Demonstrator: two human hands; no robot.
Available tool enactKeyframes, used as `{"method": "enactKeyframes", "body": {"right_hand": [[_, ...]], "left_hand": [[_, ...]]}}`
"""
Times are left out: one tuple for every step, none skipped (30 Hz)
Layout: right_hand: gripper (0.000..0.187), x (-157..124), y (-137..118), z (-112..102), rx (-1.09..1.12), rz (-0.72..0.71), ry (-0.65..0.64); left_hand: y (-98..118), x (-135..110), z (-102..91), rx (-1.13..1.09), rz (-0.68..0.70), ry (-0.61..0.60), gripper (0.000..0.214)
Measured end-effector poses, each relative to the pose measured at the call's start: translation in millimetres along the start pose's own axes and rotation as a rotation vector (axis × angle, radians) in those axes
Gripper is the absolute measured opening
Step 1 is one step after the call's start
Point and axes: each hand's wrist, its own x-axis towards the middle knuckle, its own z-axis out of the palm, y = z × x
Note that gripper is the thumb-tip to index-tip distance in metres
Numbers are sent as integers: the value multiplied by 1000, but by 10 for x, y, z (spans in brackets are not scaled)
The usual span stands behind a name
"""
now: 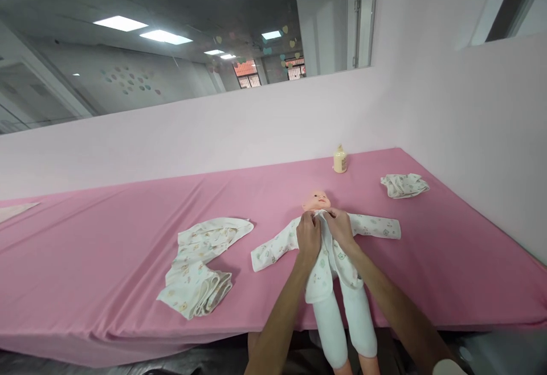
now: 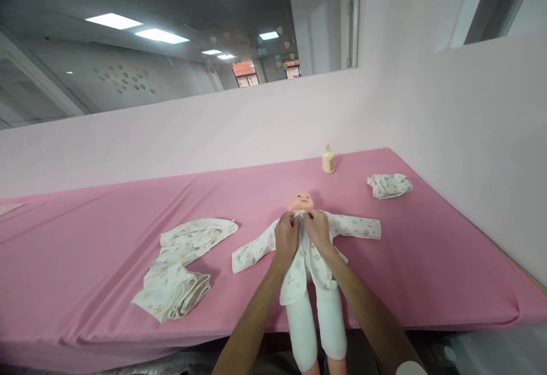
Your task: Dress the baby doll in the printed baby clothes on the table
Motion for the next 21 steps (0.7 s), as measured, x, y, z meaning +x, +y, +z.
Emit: {"method": "enactKeyframes", "body": {"right_hand": [[27,-13,0,7,0,-5,0],[27,-30,-5,13,3,-8,0],[27,-48,-13,20,10,-7,1],[26,-68,-23,26,18,-2,2],[26,-88,-36,31,26,3,1],[26,-108,-48,35,33,7,0],[26,-128,-60,37,41,11,1],[26,-148,-69,39,50,13,5],[25,-167,-77,39,62,14,12],[25,-185,-82,39,78,15,20],[24,-203,-85,38,95,16,28],[24,-221,-87,38,113,19,35],[24,-238,-89,38,129,23,37],[23,-253,-90,39,143,28,39],[23,-268,-91,41,154,34,40],[22,-280,-92,43,162,41,41],[22,-289,-93,46,169,48,42],[22,-296,-94,49,177,53,45],[22,-300,-96,52,183,57,48],[21,-304,-98,54,187,59,51],[21,-306,-101,55,188,59,50]], "left_hand": [[-13,-1,14,-3,6,3,17],[-26,-4,26,-3,14,5,17],[-39,-8,35,-3,23,6,16],[-51,-14,43,-2,36,8,15],[-62,-21,50,0,56,13,14],[-73,-30,55,4,82,19,13],[-81,-39,60,11,110,26,13],[-89,-48,65,20,140,33,12],[-95,-56,69,28,168,38,12],[-100,-64,72,36,189,41,11],[-104,-70,75,42,203,42,10],[-107,-74,78,46,212,42,9],[-111,-78,80,48,217,40,8],[-114,-80,82,50,220,36,8],[-117,-82,83,50,219,31,8],[-120,-83,85,48,216,25,9],[-124,-84,87,45,214,19,10],[-127,-85,90,40,215,13,10],[-129,-85,93,32,217,10,9],[-129,-85,95,21,221,9,9],[-128,-85,98,8,223,10,9]]}}
